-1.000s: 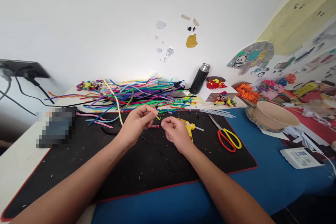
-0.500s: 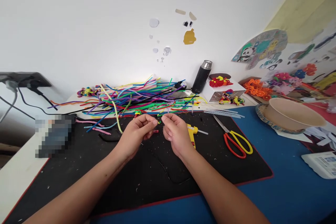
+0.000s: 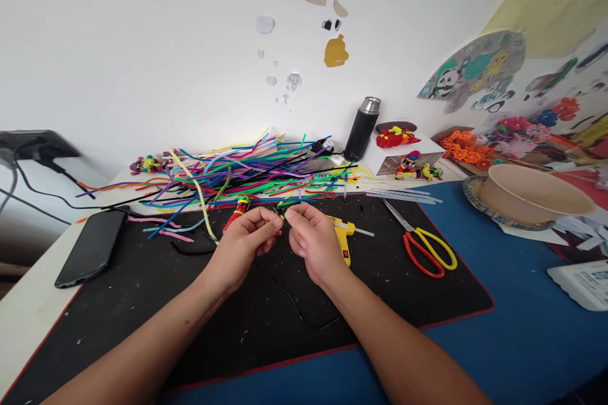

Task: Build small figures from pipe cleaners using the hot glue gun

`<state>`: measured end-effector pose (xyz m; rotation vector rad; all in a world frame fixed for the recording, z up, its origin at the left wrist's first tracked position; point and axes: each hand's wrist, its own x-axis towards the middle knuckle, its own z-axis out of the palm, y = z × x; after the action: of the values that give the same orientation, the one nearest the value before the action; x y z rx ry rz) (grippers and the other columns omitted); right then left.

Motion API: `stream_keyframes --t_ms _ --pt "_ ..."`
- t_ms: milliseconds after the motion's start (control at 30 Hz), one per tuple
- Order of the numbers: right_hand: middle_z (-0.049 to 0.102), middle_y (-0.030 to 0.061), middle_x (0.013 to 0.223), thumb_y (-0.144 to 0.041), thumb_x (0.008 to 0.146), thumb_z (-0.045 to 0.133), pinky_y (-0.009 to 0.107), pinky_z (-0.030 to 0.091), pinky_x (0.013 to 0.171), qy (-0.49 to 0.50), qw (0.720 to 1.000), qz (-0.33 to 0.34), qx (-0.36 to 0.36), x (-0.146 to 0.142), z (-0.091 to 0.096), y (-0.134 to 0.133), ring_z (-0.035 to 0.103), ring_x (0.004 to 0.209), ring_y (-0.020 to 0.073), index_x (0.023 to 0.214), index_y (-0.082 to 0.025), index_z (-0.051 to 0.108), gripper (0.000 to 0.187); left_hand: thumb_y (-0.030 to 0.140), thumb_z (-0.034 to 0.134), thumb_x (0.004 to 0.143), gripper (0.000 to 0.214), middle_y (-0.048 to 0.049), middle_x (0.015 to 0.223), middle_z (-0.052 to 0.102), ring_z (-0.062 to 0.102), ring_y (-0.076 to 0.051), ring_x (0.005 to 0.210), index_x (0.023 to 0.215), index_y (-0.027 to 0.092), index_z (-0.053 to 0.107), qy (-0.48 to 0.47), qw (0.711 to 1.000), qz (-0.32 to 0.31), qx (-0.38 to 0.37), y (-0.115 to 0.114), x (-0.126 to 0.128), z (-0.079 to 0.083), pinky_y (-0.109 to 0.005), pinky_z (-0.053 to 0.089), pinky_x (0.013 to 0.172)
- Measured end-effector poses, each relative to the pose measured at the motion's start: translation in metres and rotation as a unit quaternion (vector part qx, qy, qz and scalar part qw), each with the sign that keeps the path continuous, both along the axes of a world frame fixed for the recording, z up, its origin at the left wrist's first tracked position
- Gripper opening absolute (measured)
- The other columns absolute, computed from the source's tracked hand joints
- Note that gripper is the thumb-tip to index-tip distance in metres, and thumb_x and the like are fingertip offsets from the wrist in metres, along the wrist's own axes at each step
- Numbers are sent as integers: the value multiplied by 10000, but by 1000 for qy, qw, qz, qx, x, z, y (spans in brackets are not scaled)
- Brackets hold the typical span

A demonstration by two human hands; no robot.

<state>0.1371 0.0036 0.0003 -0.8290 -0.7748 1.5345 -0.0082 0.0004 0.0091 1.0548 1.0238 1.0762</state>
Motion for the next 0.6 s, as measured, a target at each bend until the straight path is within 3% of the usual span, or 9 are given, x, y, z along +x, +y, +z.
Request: stream_keyframes --t_ms 600 --pt "389 -131 463 -385 770 811 188 182 358 6 1000 -3 -2 -1 -1 -1 252 354 32 785 -191 607 282 442 816 831 295 50 570 504 382 -98 522 809 187 670 4 1000 -8 -1 -3 2 -1 -237 264 511"
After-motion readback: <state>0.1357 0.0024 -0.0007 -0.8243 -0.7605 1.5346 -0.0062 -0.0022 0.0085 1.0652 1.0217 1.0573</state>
